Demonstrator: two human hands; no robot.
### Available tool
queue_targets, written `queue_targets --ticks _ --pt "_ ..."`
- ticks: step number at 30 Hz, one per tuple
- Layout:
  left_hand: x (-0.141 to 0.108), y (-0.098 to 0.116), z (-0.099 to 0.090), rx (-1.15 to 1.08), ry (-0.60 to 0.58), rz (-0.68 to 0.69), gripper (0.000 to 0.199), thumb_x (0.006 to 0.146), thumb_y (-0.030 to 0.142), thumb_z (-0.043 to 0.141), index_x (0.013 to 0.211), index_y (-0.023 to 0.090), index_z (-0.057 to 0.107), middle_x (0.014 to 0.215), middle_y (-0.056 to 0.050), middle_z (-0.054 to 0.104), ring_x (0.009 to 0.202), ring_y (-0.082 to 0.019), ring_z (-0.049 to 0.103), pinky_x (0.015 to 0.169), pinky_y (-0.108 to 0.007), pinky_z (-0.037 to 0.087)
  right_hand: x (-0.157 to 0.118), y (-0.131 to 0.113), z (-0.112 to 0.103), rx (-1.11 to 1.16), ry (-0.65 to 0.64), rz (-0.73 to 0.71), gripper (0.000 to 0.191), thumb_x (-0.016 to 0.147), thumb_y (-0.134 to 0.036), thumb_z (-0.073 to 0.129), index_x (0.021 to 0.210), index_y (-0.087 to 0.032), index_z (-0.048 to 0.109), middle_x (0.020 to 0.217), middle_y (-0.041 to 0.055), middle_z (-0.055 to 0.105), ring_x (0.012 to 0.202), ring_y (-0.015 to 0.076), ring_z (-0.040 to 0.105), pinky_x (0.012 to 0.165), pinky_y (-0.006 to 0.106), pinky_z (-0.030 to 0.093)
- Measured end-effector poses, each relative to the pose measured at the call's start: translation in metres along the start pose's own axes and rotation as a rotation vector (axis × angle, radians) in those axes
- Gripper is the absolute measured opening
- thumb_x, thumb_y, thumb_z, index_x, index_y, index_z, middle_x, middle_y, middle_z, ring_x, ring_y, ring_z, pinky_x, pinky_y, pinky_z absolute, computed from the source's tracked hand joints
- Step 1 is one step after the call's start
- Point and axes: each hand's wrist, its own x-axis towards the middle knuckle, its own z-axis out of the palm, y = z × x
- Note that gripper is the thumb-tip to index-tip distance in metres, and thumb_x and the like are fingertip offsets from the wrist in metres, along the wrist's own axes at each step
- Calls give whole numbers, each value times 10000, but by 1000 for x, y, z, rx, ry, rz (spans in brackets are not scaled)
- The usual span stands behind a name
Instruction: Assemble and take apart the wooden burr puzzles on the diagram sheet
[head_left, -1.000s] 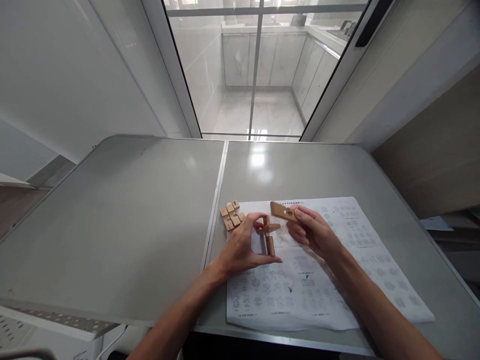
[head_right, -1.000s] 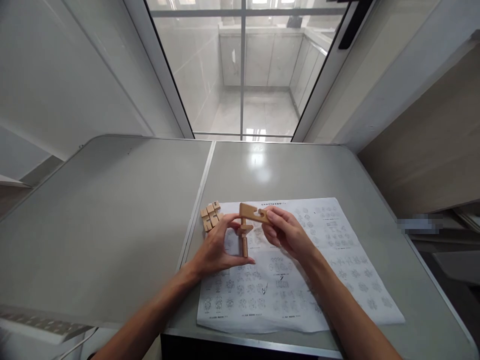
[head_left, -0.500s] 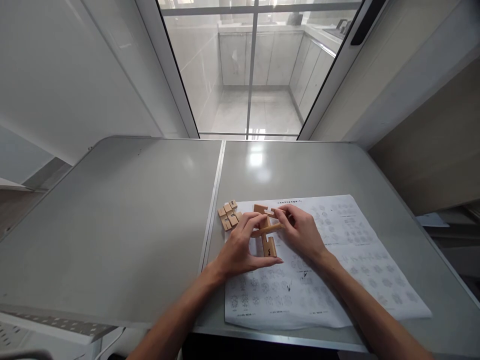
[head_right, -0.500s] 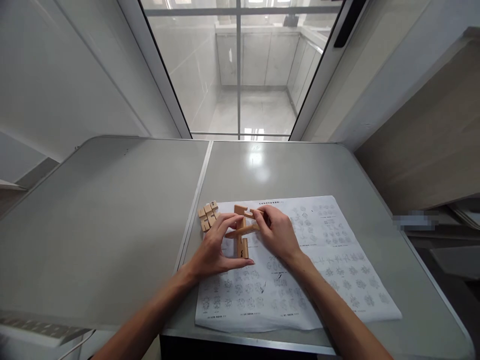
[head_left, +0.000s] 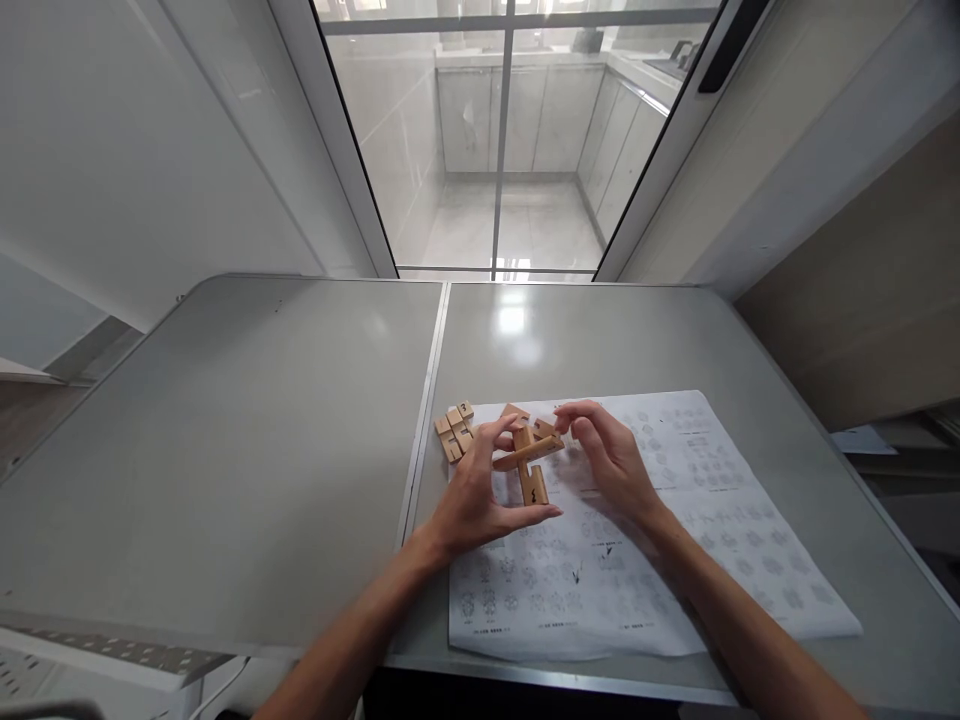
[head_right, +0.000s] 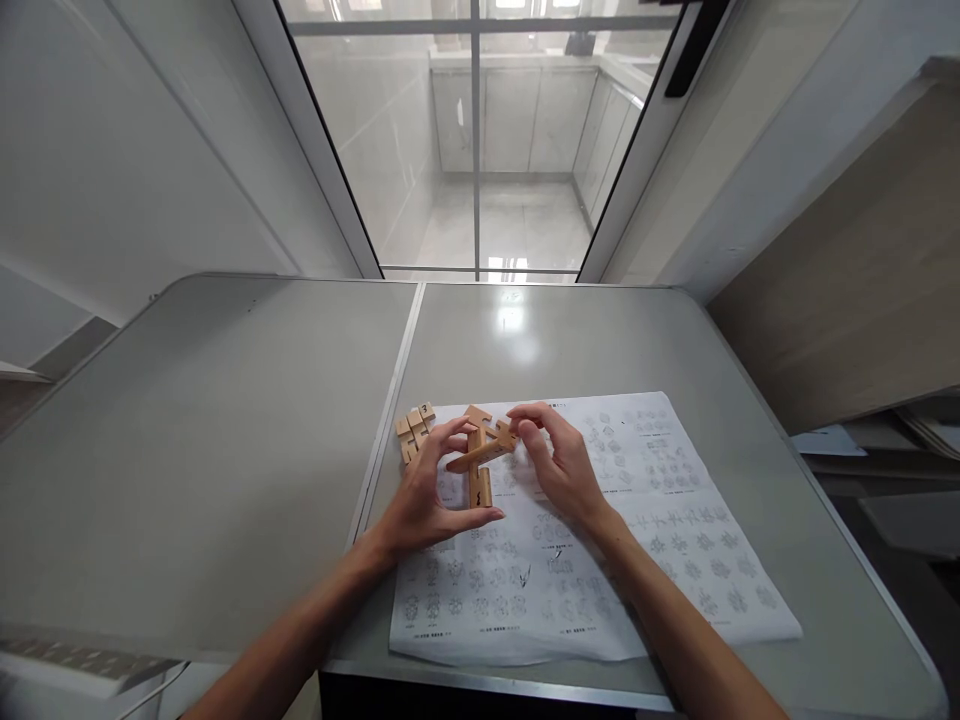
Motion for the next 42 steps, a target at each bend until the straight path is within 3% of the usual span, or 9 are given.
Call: queue_targets --ticks 6,13,24,32,35,39,42 --pt "-1 -1 1 -32 -5 -18 1052 715 519 961 1544 318 344 1411 -120 580 1207 -314 669 1036 -527 605 -6 -7 4 -35 -110 -161 131 1074 -352 582 1048 -250 661 916 75 707 764 233 618 720 380 506" --pt "-2 -1 3 -6 -7 0 1025 681 527 976 1500 289 407 1401 -123 600 1245 -334 670 1072 -544 591 -7 0 10 -154 -18 -283 98 1084 -257 577 1030 -241 658 856 52 692 656 181 578 573 316 456" --pt "-2 4 9 55 23 71 1042 630 560 991 1455 257 432 1380 -138 633 1275 -354 674 1098 -546 575 -6 3 9 -298 98 -360 68 1073 -206 623 1035 -224 677 876 53 731 722 182 653 639 313 504" --pt "-5 5 16 109 54 116 1098 649 627 959 1501 240 384 1368 -154 628 1261 -362 659 1077 -558 562 -6 0 11 -344 152 -346 82 1077 -214 610 1022 -215 670 813 31 682 675 170 592 635 310 484" --pt "-4 5 18 128 62 149 1077 744 601 915 1570 234 330 1428 -180 596 1321 -364 621 1107 -569 548 -5 0 13 -286 121 -317 79 1075 -227 613 1014 -220 663 794 16 659 645 164 567 624 309 485" --pt "-1 6 18 229 53 242 733 1016 349 693 1637 251 316 1470 -176 578 1404 -331 566 1164 -573 514 -6 -1 15 -173 97 -233 123 1080 -240 584 969 -232 637 809 14 656 667 174 600 653 321 514" --pt "0 5 17 350 51 300 660 1074 233 569 1673 273 297 1536 -183 533 1485 -343 499 1187 -616 489 -8 -2 16 -146 113 -203 132 1076 -242 587 949 -237 625 831 20 673 696 181 629 661 324 522"
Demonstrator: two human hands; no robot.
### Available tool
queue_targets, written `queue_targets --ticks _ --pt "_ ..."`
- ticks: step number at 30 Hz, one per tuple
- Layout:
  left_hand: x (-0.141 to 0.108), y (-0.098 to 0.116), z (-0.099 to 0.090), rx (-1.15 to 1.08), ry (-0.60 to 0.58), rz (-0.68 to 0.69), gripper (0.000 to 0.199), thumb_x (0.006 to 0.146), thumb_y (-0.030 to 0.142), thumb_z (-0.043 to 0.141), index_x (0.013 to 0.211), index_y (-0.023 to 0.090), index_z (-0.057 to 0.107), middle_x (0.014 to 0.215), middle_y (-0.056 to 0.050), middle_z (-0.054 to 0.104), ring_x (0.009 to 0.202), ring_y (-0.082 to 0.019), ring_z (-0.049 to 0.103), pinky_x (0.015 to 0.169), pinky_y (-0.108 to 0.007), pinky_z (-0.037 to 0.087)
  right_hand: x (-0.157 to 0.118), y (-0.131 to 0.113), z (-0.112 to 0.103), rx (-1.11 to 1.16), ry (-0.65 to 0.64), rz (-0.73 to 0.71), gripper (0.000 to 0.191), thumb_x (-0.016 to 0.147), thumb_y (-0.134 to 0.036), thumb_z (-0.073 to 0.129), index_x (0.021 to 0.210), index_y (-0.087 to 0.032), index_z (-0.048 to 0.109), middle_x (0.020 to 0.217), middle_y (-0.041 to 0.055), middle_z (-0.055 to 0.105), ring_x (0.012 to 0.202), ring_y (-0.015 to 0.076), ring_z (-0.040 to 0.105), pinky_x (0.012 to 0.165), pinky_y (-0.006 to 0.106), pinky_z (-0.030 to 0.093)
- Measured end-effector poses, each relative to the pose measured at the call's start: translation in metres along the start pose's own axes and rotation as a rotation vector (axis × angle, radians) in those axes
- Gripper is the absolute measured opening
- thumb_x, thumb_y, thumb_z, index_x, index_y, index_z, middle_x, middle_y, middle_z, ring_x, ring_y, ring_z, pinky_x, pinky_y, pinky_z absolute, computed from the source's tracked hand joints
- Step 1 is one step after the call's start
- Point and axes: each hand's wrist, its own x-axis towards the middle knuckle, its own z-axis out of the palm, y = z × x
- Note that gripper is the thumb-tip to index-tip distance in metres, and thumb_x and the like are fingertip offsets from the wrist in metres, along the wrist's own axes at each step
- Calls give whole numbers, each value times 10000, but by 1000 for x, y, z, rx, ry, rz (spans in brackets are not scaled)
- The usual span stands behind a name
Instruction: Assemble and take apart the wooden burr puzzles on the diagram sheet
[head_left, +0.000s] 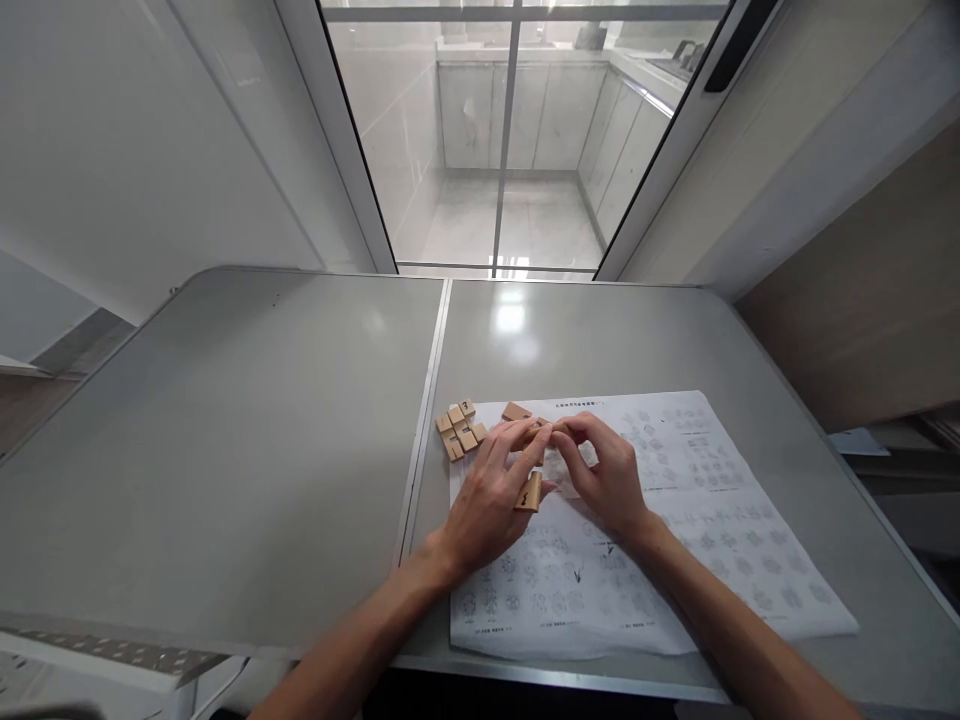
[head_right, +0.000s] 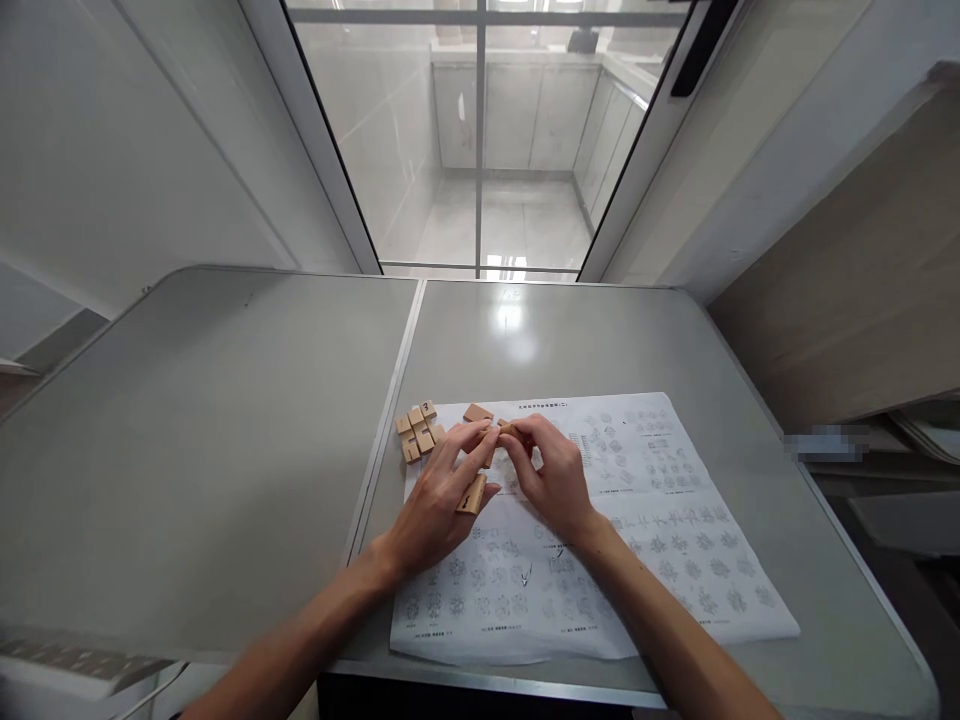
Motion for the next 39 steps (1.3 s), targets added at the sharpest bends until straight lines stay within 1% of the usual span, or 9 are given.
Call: queue_targets --ticks 5,10,15,18,21,24,27,32,39 --pt "-2 -4 0 128 -14 71 678 1070 220 573 1684 254 289 1664 -196 430 1597 -378 351 1219 -682 437 -4 -2 2 -58 38 -15 118 1077 -236 581 963 -237 613 823 10 655 640 162 585 619 306 496" --pt "-2 -3 -3 170 -25 118 618 1061 188 571 1643 196 364 1669 -193 450 1626 -367 302 1250 -675 401 -4 -4 2 -91 50 -23 118 1078 -243 570 975 -232 626 799 0 640 622 155 565 606 295 488" --pt "0 10 -7 140 -41 245 526 1018 170 607 1532 139 496 1594 -189 550 1574 -344 407 1256 -606 414 3 5 -6 -64 183 210 224 1059 -417 627 950 -223 655 802 14 693 684 187 639 684 332 532" --pt "1 16 -9 73 -28 199 409 1017 193 583 1425 178 598 1424 -149 689 1390 -298 606 1133 -508 535 6 13 -9 72 206 413 298 1055 -504 615 976 -221 666 770 6 680 656 185 633 657 329 529" --pt "1 16 -9 48 -33 89 240 1043 220 540 1204 198 716 1092 -88 785 1010 -230 739 908 -408 596 8 18 -8 175 205 498 328 1040 -542 624 982 -222 665 837 26 705 674 181 628 645 321 531" --pt "-2 13 -7 39 -85 12 289 1076 237 484 955 187 742 821 -36 748 698 -152 683 672 -299 534 8 20 -6 193 185 521 330 1032 -548 634 985 -224 668 842 24 709 683 178 623 652 313 535" --pt "-4 11 -5 29 -116 -65 400 1102 284 454 795 175 686 709 -18 704 584 -122 621 557 -259 448 8 19 -5 215 137 525 344 1027 -560 636 1014 -218 678 941 51 754 683 176 634 655 318 547" --pt "-7 5 0 29 -89 -255 315 1091 435 533 975 183 684 641 28 679 503 -118 605 524 -241 418 8 11 -4 260 -5 509 367 1072 -563 546 1102 -229 695 1273 104 770 578 134 589 596 316 531" --pt "-10 -2 3 126 -102 -255 429 969 506 704 1237 191 592 605 64 635 481 -170 630 492 -262 391 6 9 0 229 -83 477 391 1079 -601 497 1044 -238 638 1230 117 800 524 144 575 462 269 443"
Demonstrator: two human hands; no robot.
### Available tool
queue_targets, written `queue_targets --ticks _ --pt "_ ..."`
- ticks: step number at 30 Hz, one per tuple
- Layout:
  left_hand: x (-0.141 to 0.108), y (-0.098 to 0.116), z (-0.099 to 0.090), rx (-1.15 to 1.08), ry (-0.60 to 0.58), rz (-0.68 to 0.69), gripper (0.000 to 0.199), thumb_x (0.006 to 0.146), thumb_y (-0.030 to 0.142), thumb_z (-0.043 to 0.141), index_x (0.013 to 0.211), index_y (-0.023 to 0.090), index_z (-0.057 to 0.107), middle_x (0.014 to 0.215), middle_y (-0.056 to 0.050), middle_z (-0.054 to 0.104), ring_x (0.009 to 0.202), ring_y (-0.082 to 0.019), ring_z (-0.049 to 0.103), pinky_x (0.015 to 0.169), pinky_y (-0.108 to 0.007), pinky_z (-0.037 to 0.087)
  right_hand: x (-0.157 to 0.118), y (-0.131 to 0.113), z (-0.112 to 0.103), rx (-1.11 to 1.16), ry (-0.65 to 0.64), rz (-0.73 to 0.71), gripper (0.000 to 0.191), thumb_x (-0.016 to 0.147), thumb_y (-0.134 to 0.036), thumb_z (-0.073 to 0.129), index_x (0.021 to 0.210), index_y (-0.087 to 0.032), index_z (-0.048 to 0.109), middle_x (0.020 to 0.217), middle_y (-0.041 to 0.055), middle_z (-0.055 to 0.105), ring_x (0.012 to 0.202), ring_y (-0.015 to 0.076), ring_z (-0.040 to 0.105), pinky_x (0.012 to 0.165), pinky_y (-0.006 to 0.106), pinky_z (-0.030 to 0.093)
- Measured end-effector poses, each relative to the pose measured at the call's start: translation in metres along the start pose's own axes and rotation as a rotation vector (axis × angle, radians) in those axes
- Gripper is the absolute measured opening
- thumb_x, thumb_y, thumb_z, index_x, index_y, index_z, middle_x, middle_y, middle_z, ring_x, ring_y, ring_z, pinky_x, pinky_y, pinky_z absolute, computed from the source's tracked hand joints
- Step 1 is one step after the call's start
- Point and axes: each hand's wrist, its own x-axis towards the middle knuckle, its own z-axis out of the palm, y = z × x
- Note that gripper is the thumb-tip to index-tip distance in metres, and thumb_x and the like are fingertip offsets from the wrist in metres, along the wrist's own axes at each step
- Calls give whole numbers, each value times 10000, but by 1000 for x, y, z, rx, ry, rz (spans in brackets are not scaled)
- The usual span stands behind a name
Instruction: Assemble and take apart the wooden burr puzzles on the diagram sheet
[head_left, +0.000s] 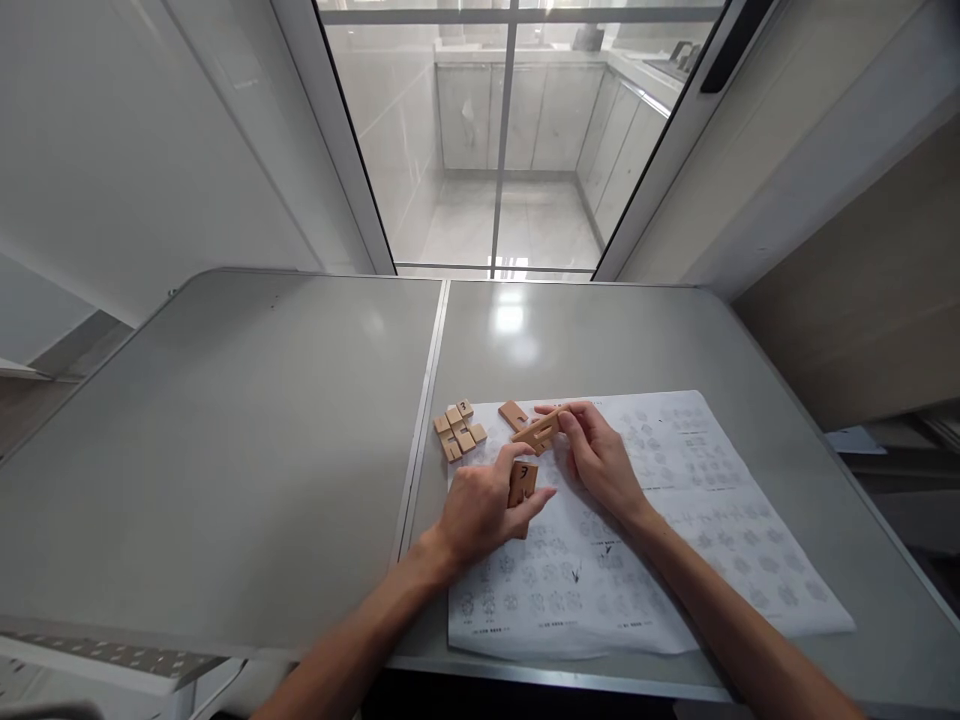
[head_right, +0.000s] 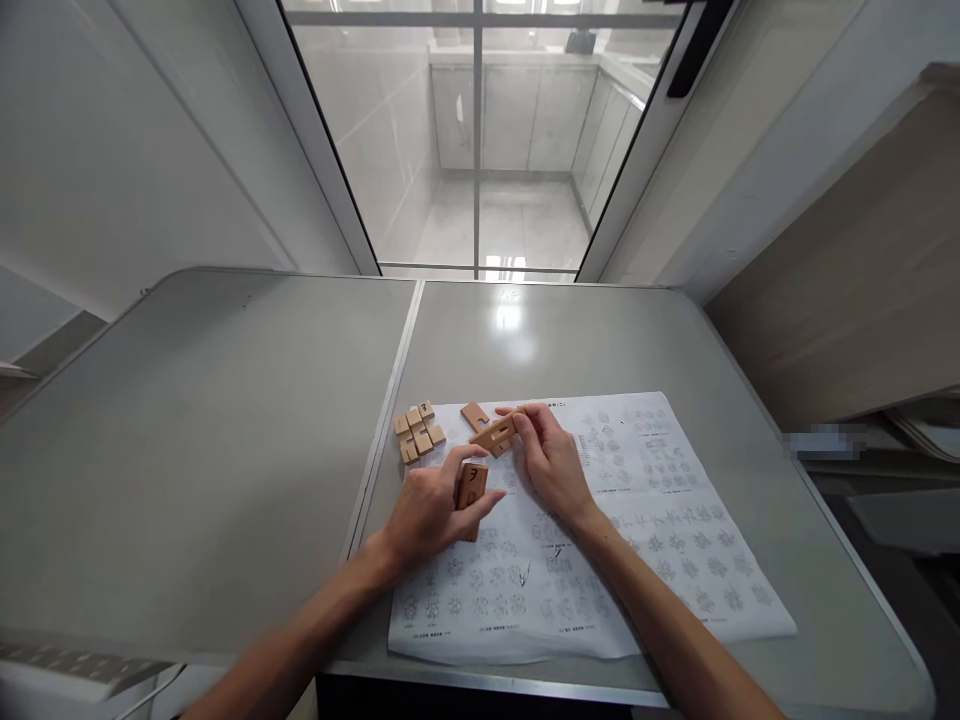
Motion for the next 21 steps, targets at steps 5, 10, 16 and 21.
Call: queue_targets --ticks 5,10,16,21 --pt "1 1 -3 -24 -55 34 487 899 381 765 1279 198 521 671 67 678 531 -177 670 527 -265 442 3 4 -1 123 65 49 386 1056 -606 546 999 -232 623 1035 69 789 469 113 498 462 271 468" --pt "3 -1 -5 -8 -26 14 493 926 391 738 1308 207 487 704 63 697 565 -176 698 531 -257 458 8 10 -7 196 232 87 400 1006 -619 631 954 -223 650 716 -22 607 491 121 489 419 242 422" --pt "5 -5 -5 -9 8 -20 497 885 463 812 1203 218 518 676 68 702 581 -187 715 540 -261 489 10 10 -9 125 228 80 385 983 -600 673 988 -220 616 754 -1 687 545 140 572 461 251 457" --pt "6 -6 -9 14 -24 40 379 934 424 780 1196 208 610 907 -26 777 767 -213 767 638 -288 561 6 12 -8 -97 193 4 359 1017 -557 631 1099 -208 667 797 34 746 695 208 702 619 312 547"
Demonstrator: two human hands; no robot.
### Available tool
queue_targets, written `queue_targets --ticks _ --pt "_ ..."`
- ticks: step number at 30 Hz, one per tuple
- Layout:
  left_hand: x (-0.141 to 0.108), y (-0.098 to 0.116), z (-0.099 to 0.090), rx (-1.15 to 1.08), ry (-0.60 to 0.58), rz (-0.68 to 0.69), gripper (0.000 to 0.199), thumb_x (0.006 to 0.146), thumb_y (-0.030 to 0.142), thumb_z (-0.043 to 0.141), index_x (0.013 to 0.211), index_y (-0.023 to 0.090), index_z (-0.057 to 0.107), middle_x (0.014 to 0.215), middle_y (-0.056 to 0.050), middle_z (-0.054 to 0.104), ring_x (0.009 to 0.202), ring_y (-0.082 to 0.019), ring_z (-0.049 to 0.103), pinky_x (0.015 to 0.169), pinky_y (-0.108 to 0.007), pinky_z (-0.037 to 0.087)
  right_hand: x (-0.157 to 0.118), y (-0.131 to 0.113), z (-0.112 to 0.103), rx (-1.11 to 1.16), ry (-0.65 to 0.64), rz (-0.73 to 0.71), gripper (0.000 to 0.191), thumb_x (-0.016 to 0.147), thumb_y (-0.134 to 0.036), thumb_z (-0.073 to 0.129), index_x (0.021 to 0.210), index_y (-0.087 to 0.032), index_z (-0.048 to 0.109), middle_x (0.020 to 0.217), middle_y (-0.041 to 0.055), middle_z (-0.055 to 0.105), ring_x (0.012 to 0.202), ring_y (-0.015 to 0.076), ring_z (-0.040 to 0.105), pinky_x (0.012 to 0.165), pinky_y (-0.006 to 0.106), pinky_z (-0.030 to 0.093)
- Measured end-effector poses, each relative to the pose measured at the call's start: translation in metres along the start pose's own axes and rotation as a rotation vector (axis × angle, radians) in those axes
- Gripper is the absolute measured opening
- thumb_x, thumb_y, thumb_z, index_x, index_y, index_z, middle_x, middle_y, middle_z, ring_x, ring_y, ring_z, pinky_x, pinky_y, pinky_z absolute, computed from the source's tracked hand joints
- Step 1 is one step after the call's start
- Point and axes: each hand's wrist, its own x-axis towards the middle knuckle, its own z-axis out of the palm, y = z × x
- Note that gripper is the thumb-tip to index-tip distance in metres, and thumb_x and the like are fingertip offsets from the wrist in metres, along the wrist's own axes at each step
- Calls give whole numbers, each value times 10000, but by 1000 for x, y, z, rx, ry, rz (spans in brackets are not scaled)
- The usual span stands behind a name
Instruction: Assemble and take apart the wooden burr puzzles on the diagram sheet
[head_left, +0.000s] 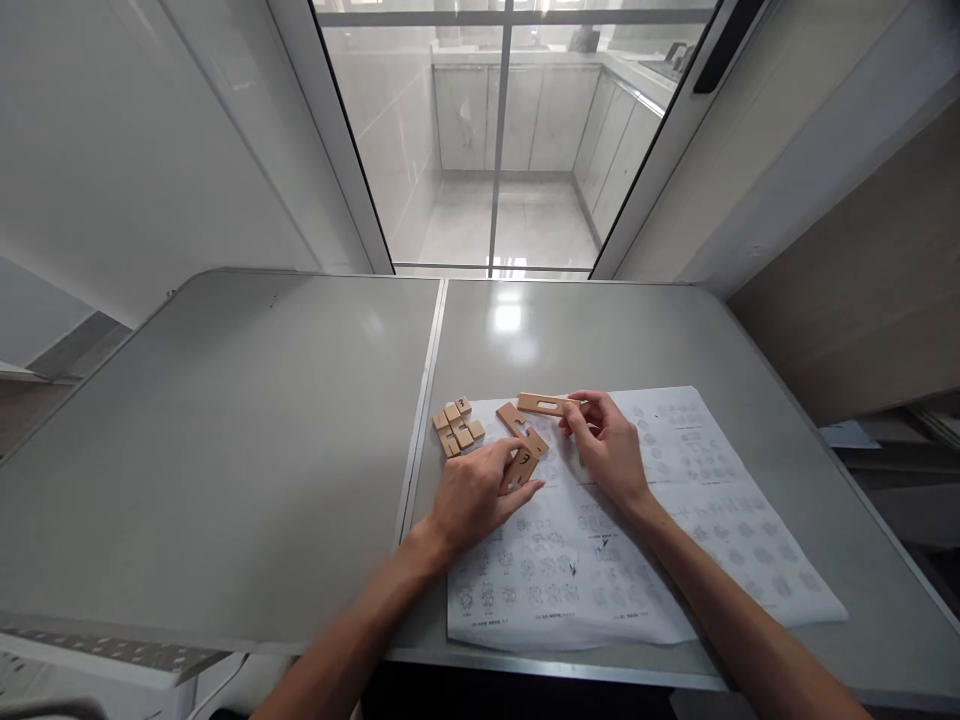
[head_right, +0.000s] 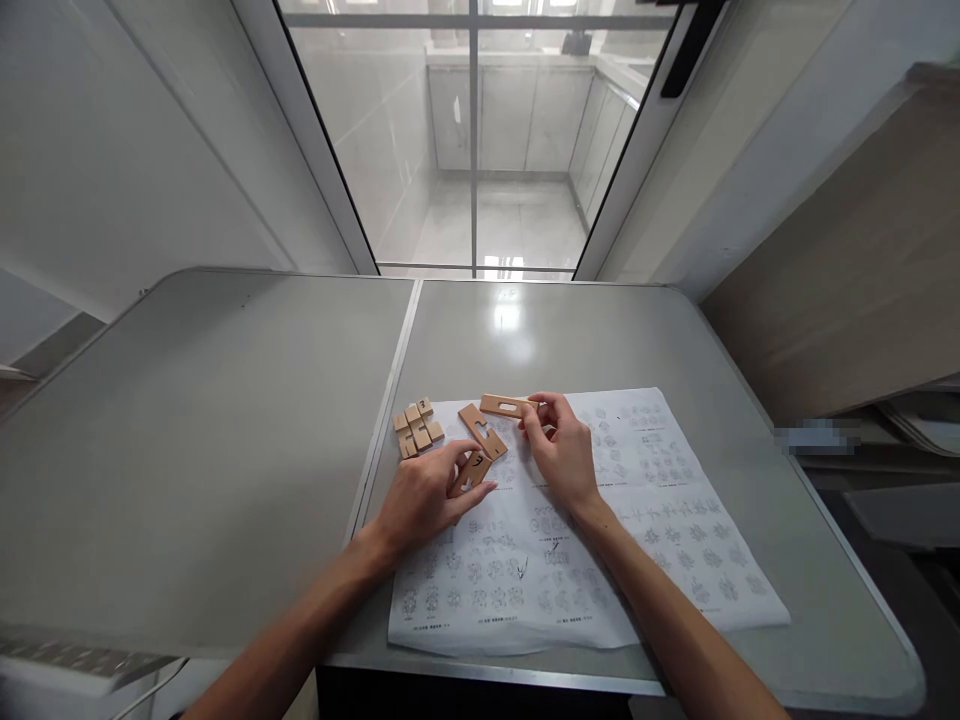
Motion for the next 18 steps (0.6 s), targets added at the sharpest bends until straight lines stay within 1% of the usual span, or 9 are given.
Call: queue_targets --ticks 2,4,8,10,12,14,18 --pt "0 -2 0 36 -20 60 292 985 345 719 1234 216 639 978 -46 768 858 -220 769 722 -305 589 -1 2 1 -87 -12 -53 351 1033 -542 603 1083 -204 686 812 43 754 673 206 692 626 322 544" --pt "0 -3 1 85 -42 119 231 1015 295 669 1232 218 666 983 -53 740 893 -225 753 784 -329 598 -2 3 2 -171 -18 -117 333 1042 -517 586 1055 -204 698 848 53 763 653 201 673 631 332 537" --pt "0 -5 3 145 -69 195 238 1051 303 618 1262 198 651 1015 -71 714 944 -246 717 854 -388 596 -4 4 6 -322 -44 -278 261 1053 -426 567 1031 -214 719 940 80 763 752 232 688 692 361 537" --pt "1 -5 3 164 -78 201 218 1054 323 619 1220 183 641 1025 -78 710 959 -255 702 858 -400 592 -5 3 8 -380 -55 -328 223 1051 -376 567 1026 -225 730 960 82 750 796 240 697 699 359 532" --pt "1 -4 2 172 -81 196 202 1049 336 632 1173 177 640 1036 -81 708 961 -256 692 864 -406 590 -6 3 9 -416 -68 -346 199 1048 -341 572 1047 -234 741 992 80 741 832 241 707 695 353 529" --pt "2 -3 1 173 -76 202 205 1044 334 644 1172 173 648 1058 -86 706 977 -259 686 884 -420 591 -7 3 9 -434 -80 -348 190 1048 -326 581 1083 -238 746 1038 81 735 873 244 714 707 357 537" --pt "3 -4 0 178 -60 218 227 1038 324 656 1209 176 679 1066 -86 699 1016 -265 670 932 -452 589 -8 6 9 -432 -105 -355 220 1046 -351 615 1198 -242 732 1155 103 716 997 278 709 795 409 576"
